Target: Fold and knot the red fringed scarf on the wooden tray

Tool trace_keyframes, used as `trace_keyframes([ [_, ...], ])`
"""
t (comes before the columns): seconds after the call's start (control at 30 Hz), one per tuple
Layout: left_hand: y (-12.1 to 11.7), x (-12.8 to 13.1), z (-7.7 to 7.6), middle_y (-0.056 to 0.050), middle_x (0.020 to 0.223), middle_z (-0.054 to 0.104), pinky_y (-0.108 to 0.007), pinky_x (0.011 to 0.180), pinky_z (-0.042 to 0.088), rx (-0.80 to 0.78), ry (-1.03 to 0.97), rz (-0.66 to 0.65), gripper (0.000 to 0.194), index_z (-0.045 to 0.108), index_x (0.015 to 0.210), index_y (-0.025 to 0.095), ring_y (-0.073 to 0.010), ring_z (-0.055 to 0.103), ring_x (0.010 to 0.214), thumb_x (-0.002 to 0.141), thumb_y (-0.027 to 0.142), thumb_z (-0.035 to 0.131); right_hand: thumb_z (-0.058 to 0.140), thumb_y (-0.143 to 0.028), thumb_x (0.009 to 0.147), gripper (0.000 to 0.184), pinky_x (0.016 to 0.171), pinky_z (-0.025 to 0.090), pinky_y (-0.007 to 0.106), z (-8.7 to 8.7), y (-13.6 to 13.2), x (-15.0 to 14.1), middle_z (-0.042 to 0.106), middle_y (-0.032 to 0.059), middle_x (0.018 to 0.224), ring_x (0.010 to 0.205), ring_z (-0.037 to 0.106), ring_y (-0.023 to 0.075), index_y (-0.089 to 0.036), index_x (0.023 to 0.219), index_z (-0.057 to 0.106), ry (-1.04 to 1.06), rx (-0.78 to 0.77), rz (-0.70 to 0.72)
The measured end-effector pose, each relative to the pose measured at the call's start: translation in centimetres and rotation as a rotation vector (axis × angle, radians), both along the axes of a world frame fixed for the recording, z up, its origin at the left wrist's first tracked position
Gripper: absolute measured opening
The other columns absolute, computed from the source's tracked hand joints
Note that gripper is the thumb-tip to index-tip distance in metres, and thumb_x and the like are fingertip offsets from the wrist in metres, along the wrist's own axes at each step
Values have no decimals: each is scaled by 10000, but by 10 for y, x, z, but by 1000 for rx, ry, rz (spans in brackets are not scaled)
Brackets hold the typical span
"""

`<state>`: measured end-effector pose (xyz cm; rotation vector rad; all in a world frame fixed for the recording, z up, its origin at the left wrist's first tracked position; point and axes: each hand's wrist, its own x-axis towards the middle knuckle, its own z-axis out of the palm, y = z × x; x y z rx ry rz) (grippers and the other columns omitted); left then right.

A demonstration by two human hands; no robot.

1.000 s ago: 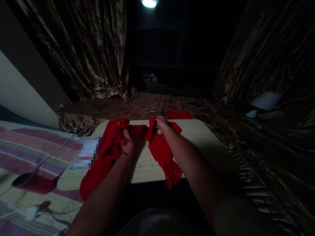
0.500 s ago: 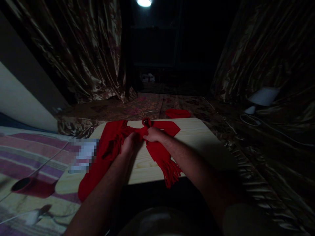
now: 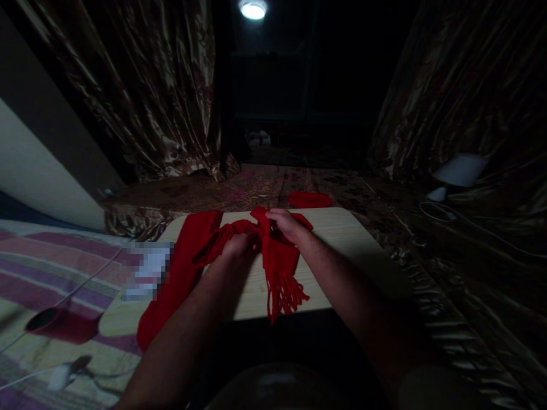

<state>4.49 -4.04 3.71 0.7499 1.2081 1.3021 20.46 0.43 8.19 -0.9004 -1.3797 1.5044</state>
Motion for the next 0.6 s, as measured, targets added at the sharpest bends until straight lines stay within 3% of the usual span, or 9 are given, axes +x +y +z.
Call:
trace_keyframes([
  [0.1, 7, 20, 7, -70, 696, 713, -313, 660, 581, -45, -111, -164, 95, 723, 829, 148, -220, 706, 686, 764, 132, 654, 692, -251, 689, 194, 582, 377, 229, -3, 1, 3, 532, -69, 574, 544, 477, 103, -197, 616, 521, 0, 46, 101],
  [0.2, 10, 30, 8, -111, 811, 754, -333, 744, 608, -53, -382, -287, 214, 728, 972, 107, -238, 741, 775, 787, 125, 622, 637, -119, 641, 82, 662, 419, 232, -8, 5, 3, 589, -55, 614, 609, 527, 111, -183, 611, 597, -146, 167, 156],
  [0.37, 6, 28, 4, -142, 898, 771, -401, 830, 611, -32, -640, -262, 319, 714, 1069, 100, -279, 752, 881, 869, 277, 540, 568, -8, 667, 196, 755, 469, 249, -22, 18, -4, 670, -22, 689, 707, 593, 137, -177, 660, 666, -525, 311, -91],
  [0.47, 2, 28, 2, -131, 912, 776, -415, 859, 599, 22, -603, -270, 339, 714, 1063, 128, -292, 748, 912, 827, 358, 636, 599, -42, 745, 160, 759, 491, 245, -26, 27, -10, 704, -8, 751, 736, 614, 143, -176, 750, 687, -628, 307, -107],
  [0.6, -4, 34, -2, -98, 847, 772, -401, 864, 582, 89, -386, -321, 417, 704, 973, 128, -285, 749, 875, 566, 108, 795, 524, -44, 816, 230, 765, 505, 251, -21, 38, -16, 719, 2, 748, 747, 629, 156, -172, 754, 706, -703, 250, -69],
])
